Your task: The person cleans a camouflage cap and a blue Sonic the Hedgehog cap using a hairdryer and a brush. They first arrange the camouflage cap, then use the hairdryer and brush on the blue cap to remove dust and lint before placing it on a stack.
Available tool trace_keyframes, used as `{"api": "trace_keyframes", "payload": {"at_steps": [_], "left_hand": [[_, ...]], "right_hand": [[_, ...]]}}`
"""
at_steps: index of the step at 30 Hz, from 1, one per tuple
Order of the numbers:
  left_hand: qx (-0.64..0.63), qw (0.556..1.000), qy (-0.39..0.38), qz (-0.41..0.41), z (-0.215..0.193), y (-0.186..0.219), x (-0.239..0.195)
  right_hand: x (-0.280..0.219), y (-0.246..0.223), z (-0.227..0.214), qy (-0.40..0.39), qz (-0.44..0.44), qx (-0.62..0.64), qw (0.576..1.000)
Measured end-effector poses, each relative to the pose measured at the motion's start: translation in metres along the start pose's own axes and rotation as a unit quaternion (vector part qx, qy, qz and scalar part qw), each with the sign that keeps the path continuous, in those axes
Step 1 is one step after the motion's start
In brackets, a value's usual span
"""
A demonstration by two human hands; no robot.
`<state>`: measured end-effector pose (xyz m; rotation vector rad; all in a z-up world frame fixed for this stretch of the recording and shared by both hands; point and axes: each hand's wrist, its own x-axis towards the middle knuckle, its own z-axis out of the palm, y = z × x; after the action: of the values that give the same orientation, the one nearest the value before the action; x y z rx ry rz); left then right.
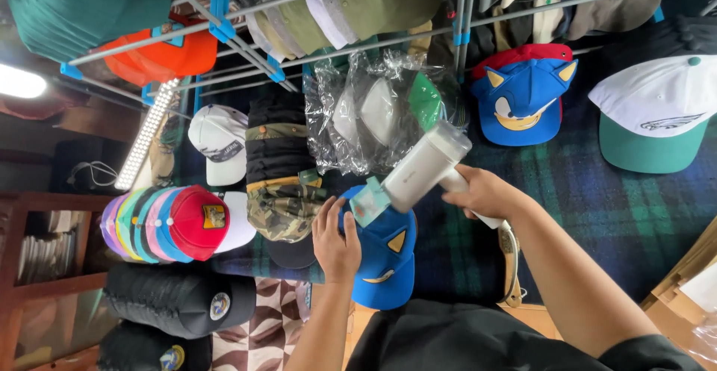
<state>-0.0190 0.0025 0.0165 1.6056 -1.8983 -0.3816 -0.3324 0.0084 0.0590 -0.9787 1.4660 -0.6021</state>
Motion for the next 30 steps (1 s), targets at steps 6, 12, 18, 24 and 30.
{"api": "trace_keyframes", "payload": {"at_steps": [6,12,18,24,30], "left_hand": [[-0.002,1.0,0.002,-0.006,0.004,-0.003,-0.003],[0.014,0.999,0.034,0.015,0.008,-0.004,-0.003],[0.018,0.997,0.05,0.051,0.007,-0.004,-0.001],[0.03,0.997,0.046,0.062,0.007,-0.004,-0.001],[0.01,0.997,0.031,0.064,0.004,-0.009,-0.004]], "right_hand": [[-0.021,0.005,0.011,0.037,0.012,-0.045,0.998],[-0.038,0.053,0.022,0.05,0.002,0.008,0.999],[-0.045,0.11,0.058,0.101,-0.06,0.155,0.981],[-0.067,0.105,0.077,0.141,-0.04,0.157,0.977],[-0.081,0.11,0.101,0.169,-0.059,0.156,0.971]]}}
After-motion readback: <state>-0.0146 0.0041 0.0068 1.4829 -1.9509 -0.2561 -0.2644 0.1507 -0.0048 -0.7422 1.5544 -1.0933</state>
